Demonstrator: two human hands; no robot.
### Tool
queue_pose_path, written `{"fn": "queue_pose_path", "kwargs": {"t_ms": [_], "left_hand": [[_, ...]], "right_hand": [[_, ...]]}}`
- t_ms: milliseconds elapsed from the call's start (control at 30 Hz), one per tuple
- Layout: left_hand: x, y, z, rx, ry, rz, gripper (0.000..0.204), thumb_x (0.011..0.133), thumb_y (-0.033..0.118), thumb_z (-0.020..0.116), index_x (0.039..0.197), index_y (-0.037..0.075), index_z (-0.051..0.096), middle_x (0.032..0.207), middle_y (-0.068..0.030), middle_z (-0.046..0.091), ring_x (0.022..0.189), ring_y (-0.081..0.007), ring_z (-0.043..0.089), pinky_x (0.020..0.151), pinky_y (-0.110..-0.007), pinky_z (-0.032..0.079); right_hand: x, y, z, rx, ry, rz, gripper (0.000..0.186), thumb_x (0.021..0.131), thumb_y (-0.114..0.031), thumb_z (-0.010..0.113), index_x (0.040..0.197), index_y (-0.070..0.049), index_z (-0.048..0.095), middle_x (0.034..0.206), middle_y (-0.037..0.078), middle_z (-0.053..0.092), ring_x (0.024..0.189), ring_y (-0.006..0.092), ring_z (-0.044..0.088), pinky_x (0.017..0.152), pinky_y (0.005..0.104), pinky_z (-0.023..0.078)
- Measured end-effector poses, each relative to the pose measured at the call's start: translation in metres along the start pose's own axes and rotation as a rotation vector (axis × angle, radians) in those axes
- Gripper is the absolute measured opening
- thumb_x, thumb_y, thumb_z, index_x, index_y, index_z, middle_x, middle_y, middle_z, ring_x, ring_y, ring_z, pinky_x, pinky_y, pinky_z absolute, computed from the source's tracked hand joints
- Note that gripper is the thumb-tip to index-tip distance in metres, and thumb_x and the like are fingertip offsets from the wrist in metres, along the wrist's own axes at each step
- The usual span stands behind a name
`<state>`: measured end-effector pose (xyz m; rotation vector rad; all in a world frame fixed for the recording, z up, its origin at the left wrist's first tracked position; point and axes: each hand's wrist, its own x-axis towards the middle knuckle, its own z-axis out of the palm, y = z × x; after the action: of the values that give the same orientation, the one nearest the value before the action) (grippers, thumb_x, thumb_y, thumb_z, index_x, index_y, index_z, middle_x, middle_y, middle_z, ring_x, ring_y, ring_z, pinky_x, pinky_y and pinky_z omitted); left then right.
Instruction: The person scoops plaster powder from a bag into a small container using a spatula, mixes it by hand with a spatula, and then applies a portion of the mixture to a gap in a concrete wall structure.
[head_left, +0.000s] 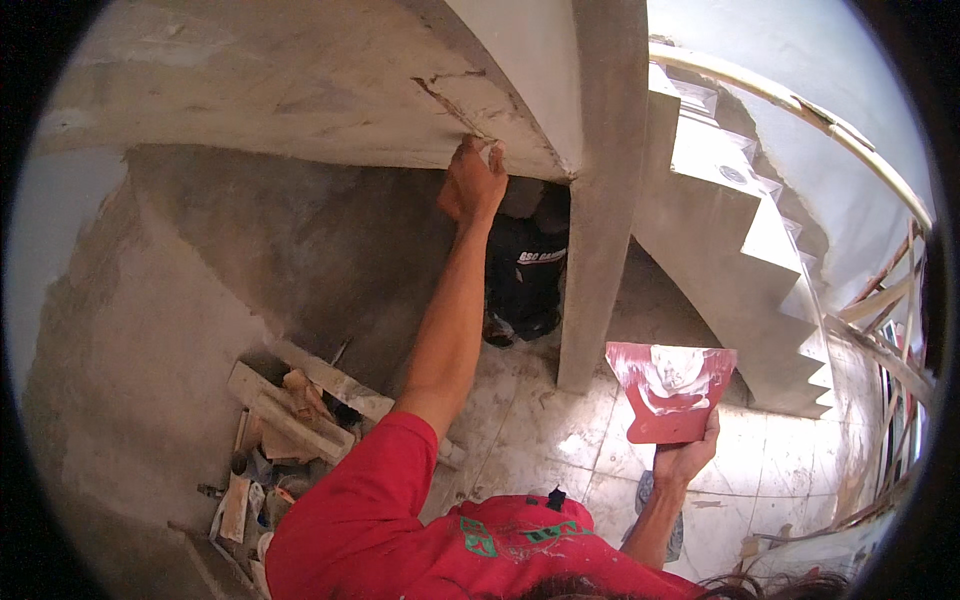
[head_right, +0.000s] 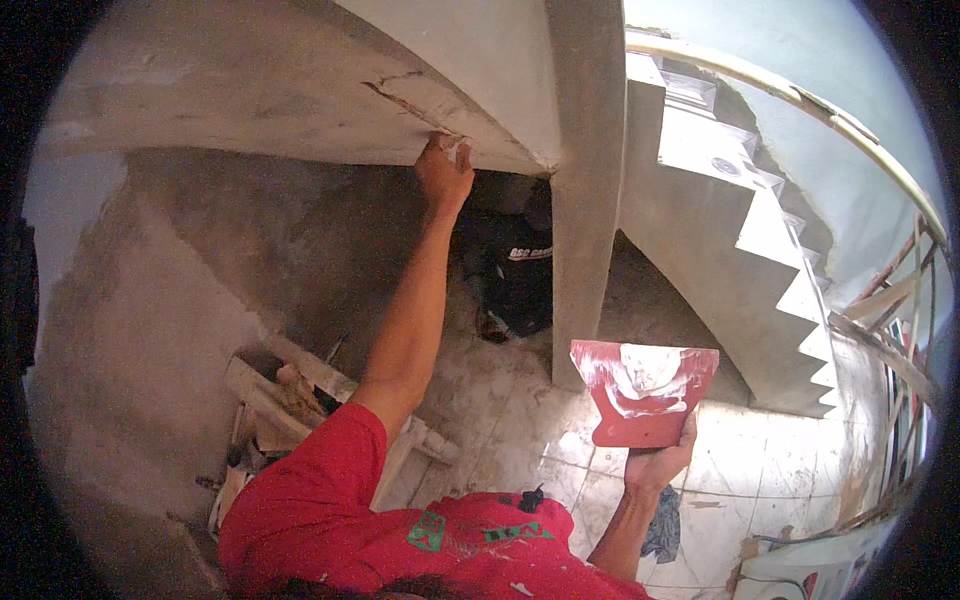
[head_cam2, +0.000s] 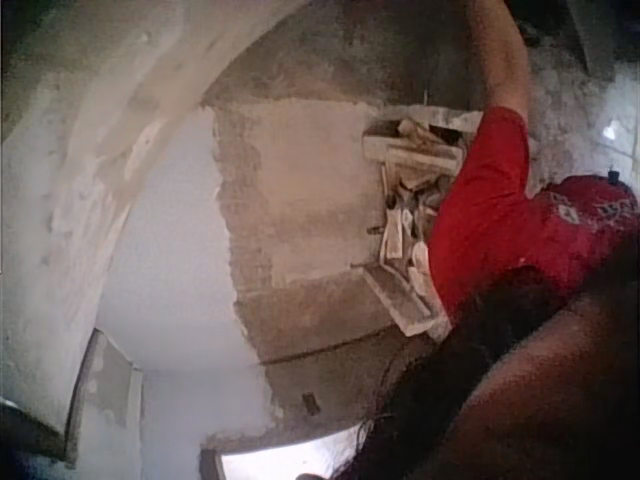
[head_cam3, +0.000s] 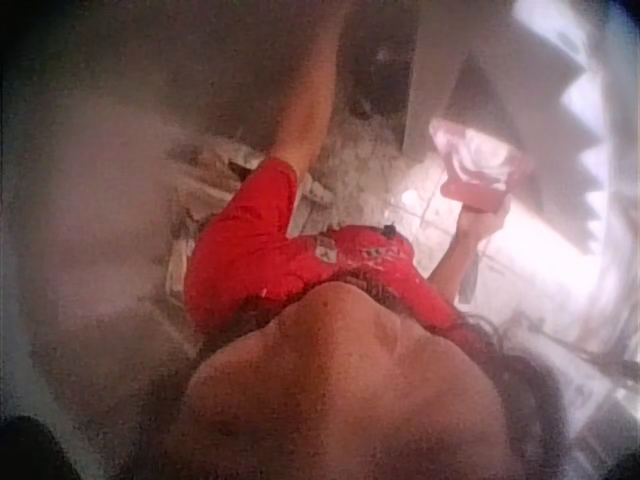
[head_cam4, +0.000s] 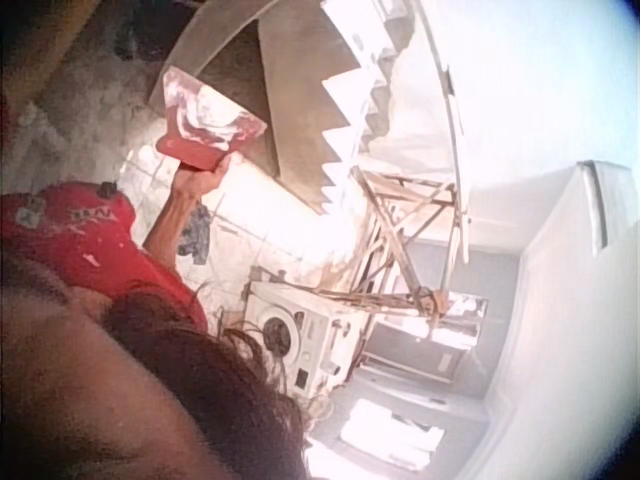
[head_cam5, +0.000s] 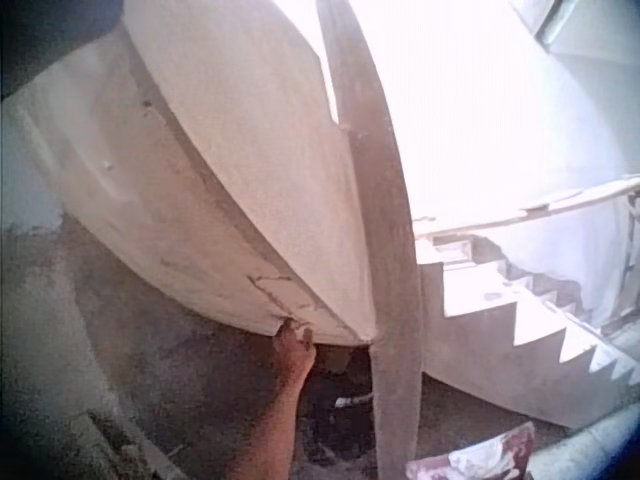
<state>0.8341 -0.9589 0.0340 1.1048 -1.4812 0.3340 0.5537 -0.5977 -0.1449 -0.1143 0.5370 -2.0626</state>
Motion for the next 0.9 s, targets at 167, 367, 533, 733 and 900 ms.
{"fn": "queue_pose_path", "kwargs": {"t_ms": [167, 367, 533, 733, 900], "left_hand": [[0.004, -0.01, 0.006, 0.017, -0.011, -0.03, 0.022, 0.088, 0.014, 0.069, 0.101, -0.003, 0.061, 0.091, -0.0193, 0.07, 0.085, -0.0374, 0.07, 0.075, -0.045, 0.055], [0.01, 0.023, -0.008, 0.078, -0.085, -0.197, 0.03, 0.088, 0.022, 0.066, 0.106, -0.001, 0.059, 0.095, -0.0232, 0.07, 0.09, -0.0413, 0.069, 0.076, -0.05, 0.055], [0.011, 0.032, 0.001, 0.045, -0.133, -0.434, 0.038, 0.087, 0.025, 0.064, 0.113, -0.002, 0.055, 0.099, -0.0253, 0.069, 0.095, -0.0427, 0.068, 0.08, -0.056, 0.053], [-0.008, -0.054, 0.024, 0.332, -0.065, -0.207, 0.039, 0.08, 0.009, 0.071, 0.114, -0.003, 0.056, 0.093, -0.023, 0.07, 0.083, -0.037, 0.071, 0.076, -0.045, 0.056], [-0.031, -0.071, 0.017, 0.065, -0.133, -0.144, 0.027, 0.091, 0.022, 0.066, 0.111, 0.003, 0.065, 0.099, -0.0162, 0.07, 0.088, -0.0309, 0.069, 0.081, -0.043, 0.053]], "right_hand": [[0.0, 0.001, -0.001, -0.007, 0.032, -0.006, 0.045, 0.103, -0.036, 0.037, 0.136, -0.007, 0.047, 0.128, 0.011, 0.057, 0.116, 0.0264, 0.056, 0.098, 0.0458, 0.046], [-0.004, 0.003, 0.001, -0.051, 0.025, -0.034, 0.046, 0.103, -0.038, 0.039, 0.136, -0.006, 0.048, 0.127, 0.01, 0.058, 0.115, 0.0262, 0.057, 0.098, 0.0456, 0.046], [-0.004, 0.003, 0.0, -0.039, 0.04, -0.048, 0.046, 0.103, -0.038, 0.04, 0.135, -0.007, 0.048, 0.126, 0.01, 0.058, 0.114, 0.0255, 0.057, 0.098, 0.045, 0.046], [0.002, 0.009, -0.008, -0.038, 0.025, -0.107, 0.045, 0.103, -0.037, 0.04, 0.135, -0.007, 0.048, 0.126, 0.01, 0.057, 0.115, 0.0249, 0.056, 0.099, 0.0446, 0.045], [0.006, 0.005, -0.011, -0.073, 0.136, -0.102, 0.044, 0.103, -0.037, 0.041, 0.134, -0.007, 0.049, 0.125, 0.009, 0.058, 0.114, 0.0248, 0.057, 0.098, 0.0442, 0.047]]}}
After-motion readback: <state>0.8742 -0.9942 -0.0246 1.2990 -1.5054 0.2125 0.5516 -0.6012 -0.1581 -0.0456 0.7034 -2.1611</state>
